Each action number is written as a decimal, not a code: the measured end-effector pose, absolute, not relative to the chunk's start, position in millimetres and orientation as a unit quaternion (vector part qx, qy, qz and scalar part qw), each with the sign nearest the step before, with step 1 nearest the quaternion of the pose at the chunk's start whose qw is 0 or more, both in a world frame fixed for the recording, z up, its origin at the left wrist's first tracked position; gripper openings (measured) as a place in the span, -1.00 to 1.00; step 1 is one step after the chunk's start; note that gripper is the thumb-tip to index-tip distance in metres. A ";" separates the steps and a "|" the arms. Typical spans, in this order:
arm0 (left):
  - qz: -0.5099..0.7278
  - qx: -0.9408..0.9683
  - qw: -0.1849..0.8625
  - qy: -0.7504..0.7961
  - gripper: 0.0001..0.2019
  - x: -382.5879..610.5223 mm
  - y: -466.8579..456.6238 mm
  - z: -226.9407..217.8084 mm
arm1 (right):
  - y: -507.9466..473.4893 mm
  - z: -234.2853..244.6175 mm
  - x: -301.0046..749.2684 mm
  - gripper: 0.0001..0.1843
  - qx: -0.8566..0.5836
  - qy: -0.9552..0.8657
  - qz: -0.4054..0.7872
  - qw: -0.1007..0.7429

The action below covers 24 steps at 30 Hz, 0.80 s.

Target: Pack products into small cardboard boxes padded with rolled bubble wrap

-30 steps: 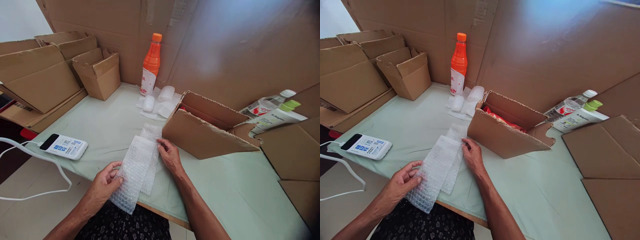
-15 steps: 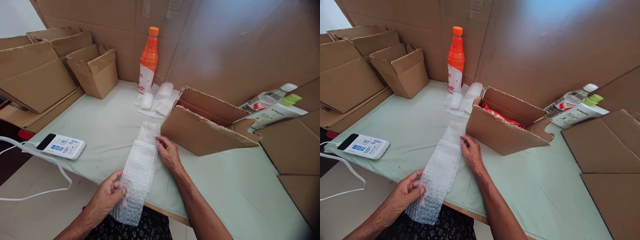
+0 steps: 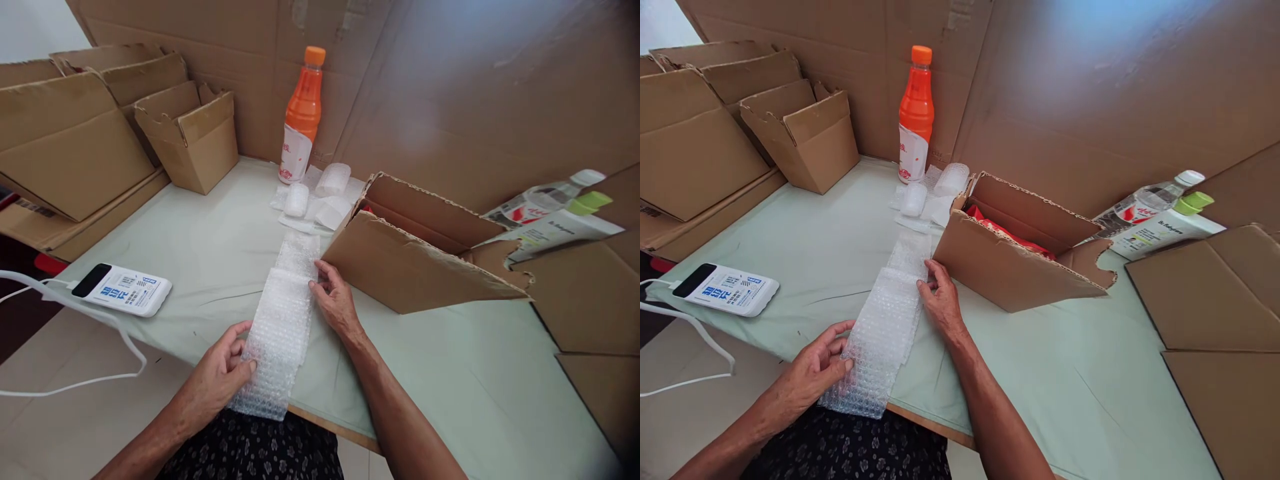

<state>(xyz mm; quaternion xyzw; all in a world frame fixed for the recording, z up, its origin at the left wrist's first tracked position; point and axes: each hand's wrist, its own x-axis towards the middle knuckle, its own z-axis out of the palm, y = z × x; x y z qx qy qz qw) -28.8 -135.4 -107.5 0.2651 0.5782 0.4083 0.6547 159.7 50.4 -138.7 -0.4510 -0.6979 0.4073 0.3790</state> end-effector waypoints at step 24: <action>0.373 0.340 0.600 0.621 -0.35 -39.7 -136.8 -113.0 | 9.9 -97.2 182.4 -0.73 -0.342 -0.896 0.158 0.234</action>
